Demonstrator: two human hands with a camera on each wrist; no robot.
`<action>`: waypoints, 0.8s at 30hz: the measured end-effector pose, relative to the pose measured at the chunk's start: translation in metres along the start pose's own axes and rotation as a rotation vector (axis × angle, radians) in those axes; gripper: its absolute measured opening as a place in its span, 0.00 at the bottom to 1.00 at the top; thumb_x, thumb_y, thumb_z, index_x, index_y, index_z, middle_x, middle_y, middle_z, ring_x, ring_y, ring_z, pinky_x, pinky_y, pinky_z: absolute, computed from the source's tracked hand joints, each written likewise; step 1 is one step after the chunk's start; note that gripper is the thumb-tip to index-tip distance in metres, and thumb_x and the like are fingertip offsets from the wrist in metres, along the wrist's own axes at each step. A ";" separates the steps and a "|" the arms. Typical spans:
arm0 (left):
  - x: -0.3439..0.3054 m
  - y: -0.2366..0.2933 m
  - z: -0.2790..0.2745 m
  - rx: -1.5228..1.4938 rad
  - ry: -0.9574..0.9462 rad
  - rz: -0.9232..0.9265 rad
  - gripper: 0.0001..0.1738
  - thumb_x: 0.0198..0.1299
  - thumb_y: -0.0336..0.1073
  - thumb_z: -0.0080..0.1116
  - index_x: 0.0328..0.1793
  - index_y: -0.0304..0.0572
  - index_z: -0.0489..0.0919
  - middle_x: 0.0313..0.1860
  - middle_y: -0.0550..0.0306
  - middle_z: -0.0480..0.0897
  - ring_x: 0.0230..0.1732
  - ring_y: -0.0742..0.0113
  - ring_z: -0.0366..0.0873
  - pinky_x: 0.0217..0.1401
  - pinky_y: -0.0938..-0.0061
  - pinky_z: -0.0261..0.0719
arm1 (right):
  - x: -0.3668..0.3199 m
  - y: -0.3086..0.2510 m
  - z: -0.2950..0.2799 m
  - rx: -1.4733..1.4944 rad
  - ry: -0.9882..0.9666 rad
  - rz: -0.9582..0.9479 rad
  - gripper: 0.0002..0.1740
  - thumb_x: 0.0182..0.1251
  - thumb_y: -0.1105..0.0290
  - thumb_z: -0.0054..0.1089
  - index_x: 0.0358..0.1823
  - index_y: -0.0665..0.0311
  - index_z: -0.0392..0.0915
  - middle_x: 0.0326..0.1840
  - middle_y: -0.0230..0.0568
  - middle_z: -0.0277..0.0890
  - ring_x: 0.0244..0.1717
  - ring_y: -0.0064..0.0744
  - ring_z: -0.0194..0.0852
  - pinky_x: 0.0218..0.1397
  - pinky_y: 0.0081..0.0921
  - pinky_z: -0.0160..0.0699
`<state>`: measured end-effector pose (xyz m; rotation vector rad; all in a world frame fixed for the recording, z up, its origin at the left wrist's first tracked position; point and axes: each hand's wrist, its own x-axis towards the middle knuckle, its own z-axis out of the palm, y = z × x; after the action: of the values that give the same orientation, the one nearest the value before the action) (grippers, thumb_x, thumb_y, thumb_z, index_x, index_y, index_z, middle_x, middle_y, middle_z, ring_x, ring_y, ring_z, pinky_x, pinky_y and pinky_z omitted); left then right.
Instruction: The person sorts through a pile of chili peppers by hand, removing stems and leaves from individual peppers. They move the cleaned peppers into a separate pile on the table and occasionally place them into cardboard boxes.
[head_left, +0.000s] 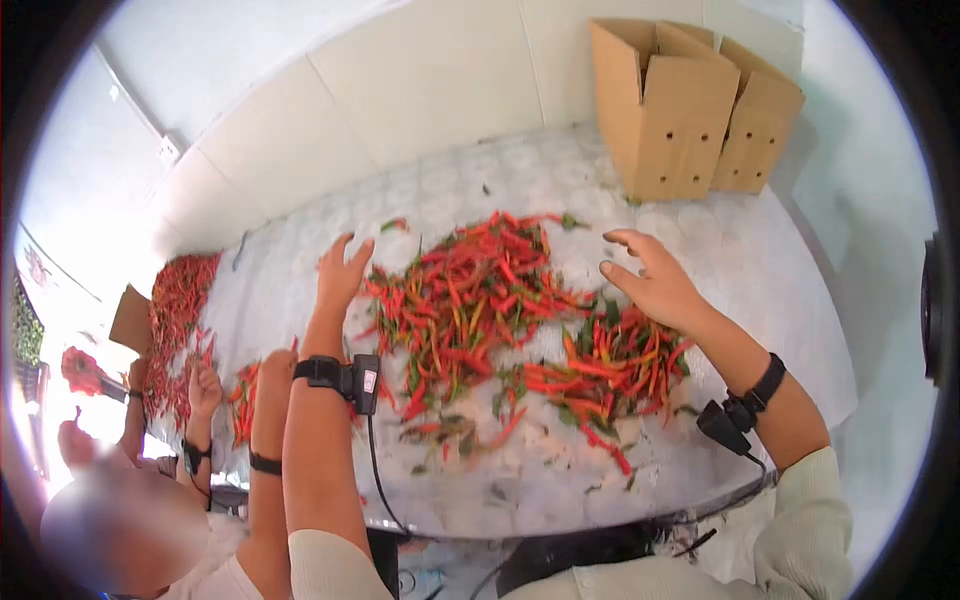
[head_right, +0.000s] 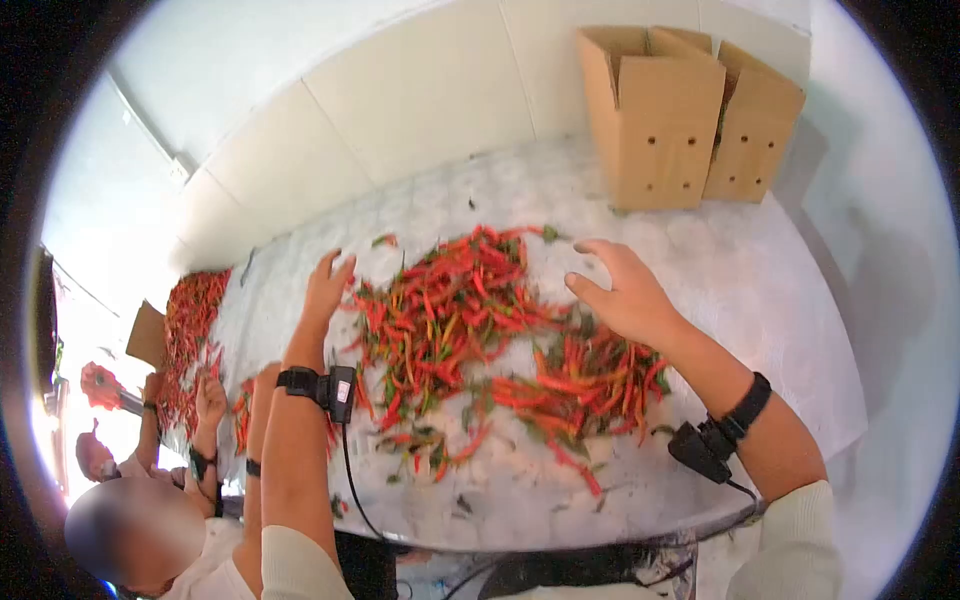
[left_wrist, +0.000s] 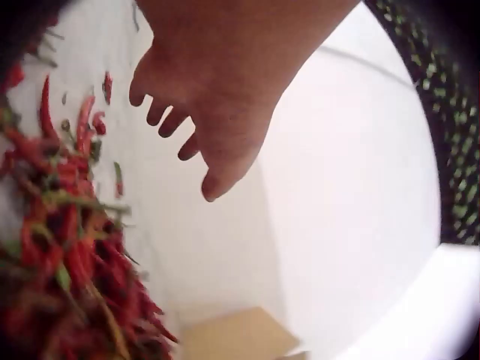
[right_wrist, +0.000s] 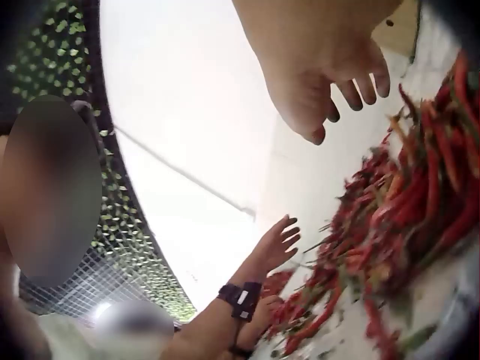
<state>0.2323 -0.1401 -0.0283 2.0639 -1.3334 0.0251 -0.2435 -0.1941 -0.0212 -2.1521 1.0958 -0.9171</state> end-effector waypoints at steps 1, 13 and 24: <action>0.010 -0.018 0.008 0.079 0.023 -0.013 0.42 0.62 0.64 0.57 0.69 0.35 0.75 0.63 0.37 0.79 0.68 0.40 0.72 0.72 0.57 0.66 | 0.016 0.020 0.008 0.008 0.011 0.079 0.30 0.66 0.53 0.62 0.64 0.63 0.74 0.62 0.55 0.74 0.65 0.54 0.70 0.68 0.40 0.69; 0.090 -0.049 0.068 -0.090 -0.206 0.162 0.26 0.69 0.52 0.58 0.58 0.35 0.82 0.53 0.46 0.85 0.57 0.55 0.81 0.63 0.66 0.74 | 0.159 0.027 0.133 -0.072 -0.038 -0.040 0.29 0.68 0.55 0.59 0.63 0.69 0.74 0.62 0.58 0.74 0.64 0.54 0.71 0.68 0.41 0.70; 0.013 0.042 0.076 -0.487 -0.573 0.262 0.16 0.67 0.38 0.60 0.56 0.39 0.83 0.58 0.52 0.83 0.62 0.58 0.77 0.68 0.67 0.71 | 0.169 -0.008 0.151 0.035 -0.543 -0.282 0.25 0.75 0.54 0.50 0.62 0.65 0.76 0.59 0.52 0.78 0.62 0.50 0.74 0.65 0.40 0.72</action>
<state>0.1790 -0.2024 -0.0609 1.5190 -1.7278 -0.7503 -0.0494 -0.3070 -0.0540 -2.3621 0.5157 -0.4079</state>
